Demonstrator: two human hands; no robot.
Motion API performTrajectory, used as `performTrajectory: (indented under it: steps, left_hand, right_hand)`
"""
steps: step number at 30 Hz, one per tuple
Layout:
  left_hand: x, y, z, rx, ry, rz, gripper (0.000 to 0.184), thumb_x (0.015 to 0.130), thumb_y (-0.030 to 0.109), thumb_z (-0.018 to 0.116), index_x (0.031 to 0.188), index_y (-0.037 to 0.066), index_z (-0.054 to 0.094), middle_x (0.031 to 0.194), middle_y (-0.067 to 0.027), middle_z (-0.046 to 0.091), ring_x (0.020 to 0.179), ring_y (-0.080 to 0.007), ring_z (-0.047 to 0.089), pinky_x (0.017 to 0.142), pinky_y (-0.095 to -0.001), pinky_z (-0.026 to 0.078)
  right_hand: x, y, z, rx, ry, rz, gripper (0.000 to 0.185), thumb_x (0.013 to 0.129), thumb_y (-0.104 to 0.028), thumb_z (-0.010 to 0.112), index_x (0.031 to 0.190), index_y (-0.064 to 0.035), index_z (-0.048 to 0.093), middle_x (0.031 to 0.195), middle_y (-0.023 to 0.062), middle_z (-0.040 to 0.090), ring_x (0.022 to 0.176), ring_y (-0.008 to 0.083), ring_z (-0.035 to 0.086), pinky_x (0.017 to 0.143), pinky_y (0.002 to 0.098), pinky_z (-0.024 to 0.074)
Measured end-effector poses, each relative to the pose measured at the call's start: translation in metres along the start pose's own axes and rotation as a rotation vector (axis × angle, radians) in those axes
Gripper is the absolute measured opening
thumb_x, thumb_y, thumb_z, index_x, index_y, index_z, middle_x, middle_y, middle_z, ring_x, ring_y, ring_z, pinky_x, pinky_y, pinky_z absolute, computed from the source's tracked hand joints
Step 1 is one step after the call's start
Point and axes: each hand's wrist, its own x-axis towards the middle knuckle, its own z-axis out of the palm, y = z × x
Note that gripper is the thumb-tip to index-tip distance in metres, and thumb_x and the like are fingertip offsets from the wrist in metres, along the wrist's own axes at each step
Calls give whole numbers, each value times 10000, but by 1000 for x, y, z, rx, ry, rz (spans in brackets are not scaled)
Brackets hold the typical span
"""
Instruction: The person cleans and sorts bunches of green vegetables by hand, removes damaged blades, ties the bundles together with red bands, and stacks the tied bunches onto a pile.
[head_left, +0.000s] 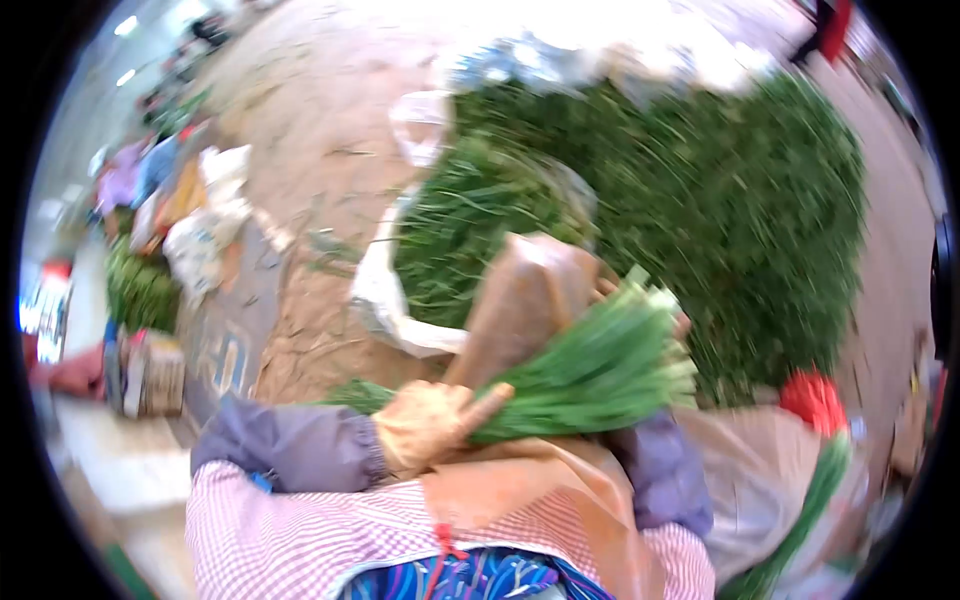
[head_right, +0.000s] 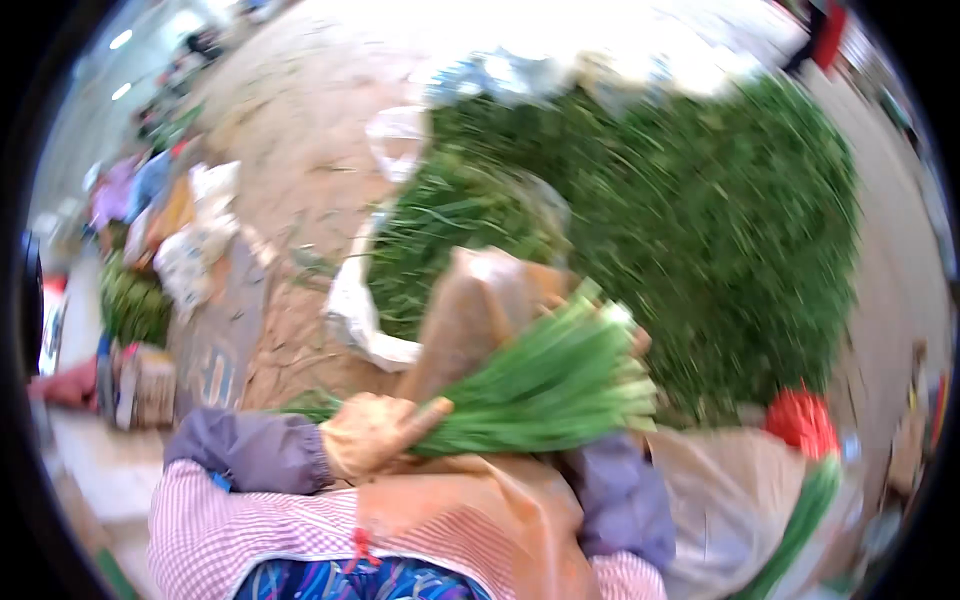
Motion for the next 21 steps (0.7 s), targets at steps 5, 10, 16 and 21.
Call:
performTrajectory:
  steps: [5,10,16,21]
  left_hand:
    - [-10,-11,-16,-250,-278,62,1010,722,240,737,1515,105,125,950,-179,573,866,-358,611,713,-463,494]
    - [8,-46,-77,-472,-211,190,646,745,210,731,1332,81,494,1144,-183,599,1025,-328,608,864,-420,496]
    - [95,-25,-77,-901,360,342,976,711,299,819,1448,65,223,1285,-180,494,1149,-255,525,983,-343,433]
    - [150,10,39,-1464,225,438,1276,569,202,913,1512,86,61,1242,-10,455,1113,-110,451,1017,-249,357]
  right_hand:
    - [0,8,-41,86,-409,-75,734,904,-687,320,1385,-151,464,1489,197,328,1364,362,335,1119,553,266]
    - [1,2,-43,20,-464,-68,757,906,-681,360,1308,-53,489,1290,181,526,1186,349,513,1061,536,365]
    - [-1,-7,-46,-123,-387,-105,785,901,-681,370,1399,-74,386,1325,193,495,1160,348,518,1050,509,381]
    - [-15,-15,-31,-268,-234,-182,794,898,-684,372,1408,-76,367,1340,194,479,1176,352,502,1058,510,367]
